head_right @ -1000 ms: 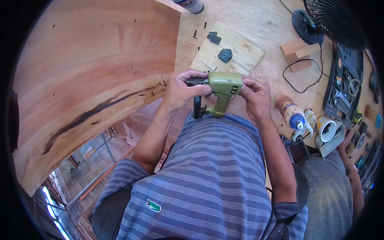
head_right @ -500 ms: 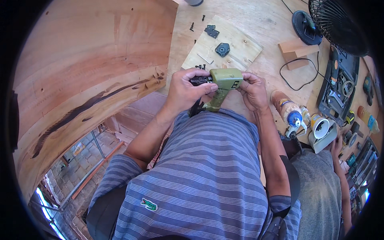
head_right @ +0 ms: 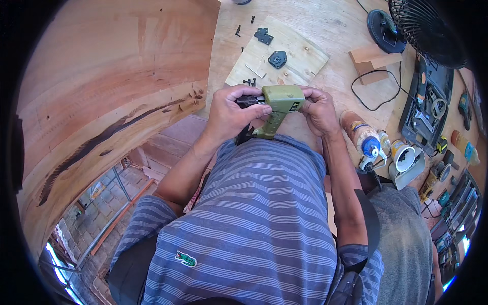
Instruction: The person walks through a cluttered workshop carrying a spray can, then sits at a workbench to service a nail gun. They spray lubricant into the tool's mechanism, insert a strip of nails, and repeatedly test-fire the nail gun into a wooden board while adjusting internal components.
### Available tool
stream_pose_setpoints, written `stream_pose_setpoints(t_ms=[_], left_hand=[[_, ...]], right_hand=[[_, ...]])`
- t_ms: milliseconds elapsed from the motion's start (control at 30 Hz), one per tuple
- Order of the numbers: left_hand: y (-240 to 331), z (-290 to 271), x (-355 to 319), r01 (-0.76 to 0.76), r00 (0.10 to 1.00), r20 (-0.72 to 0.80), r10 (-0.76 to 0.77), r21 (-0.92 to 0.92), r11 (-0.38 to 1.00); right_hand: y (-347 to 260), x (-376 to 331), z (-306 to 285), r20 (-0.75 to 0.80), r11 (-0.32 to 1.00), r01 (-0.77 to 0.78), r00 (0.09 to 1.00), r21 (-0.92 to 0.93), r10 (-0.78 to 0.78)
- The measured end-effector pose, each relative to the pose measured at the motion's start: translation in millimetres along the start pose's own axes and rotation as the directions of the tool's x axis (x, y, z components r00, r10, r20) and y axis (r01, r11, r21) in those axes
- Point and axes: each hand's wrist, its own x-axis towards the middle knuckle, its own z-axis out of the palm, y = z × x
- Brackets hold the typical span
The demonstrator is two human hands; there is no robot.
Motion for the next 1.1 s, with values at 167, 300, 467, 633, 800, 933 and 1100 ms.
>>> stream_pose_setpoints(t_ms=[167,300,467,633,800,933,1100], left_hand=[[2.8,-1.2,0.6,0.088,0.996,0.039,-0.085,-0.099,0.991],[4.7,-2.1,1.1,0.025,0.999,0.024,-0.024,-0.038,0.999],[-19.2,-5.6,-13.4,-0.006,0.999,0.050,0.006,-0.005,1.000],[-30.4,-12.4,-18.0,0.001,0.995,0.095,-0.004,0.032,1.000],[-56.1,-35.3,-6.8,0.007,0.999,0.039,0.014,-0.490,0.872],[-51.8,-58.1,15.3,0.033,0.989,0.111,0.093,-0.799,0.600],[-45.4,-73.5,36.9,0.026,0.969,0.152,0.195,-0.846,0.533]], right_hand=[[-1.9,-4.5,1.8,-0.029,1.000,-0.020,0.999,-0.012,0.020],[2.5,-6.1,-1.7,-0.019,1.000,-0.007,1.000,0.027,0.008],[15.0,-8.5,-2.6,0.031,1.000,-0.008,0.999,0.016,0.008],[20.4,-15.1,2.8,0.004,0.998,0.048,0.999,-0.028,-0.048],[6.1,-11.1,40.6,0.019,0.996,0.078,0.997,0.043,-0.079],[-14.4,2.1,80.3,0.194,0.976,0.068,0.981,-0.208,-0.027],[-14.1,16.5,115.0,0.296,0.835,0.251,0.949,-0.490,-0.112]])
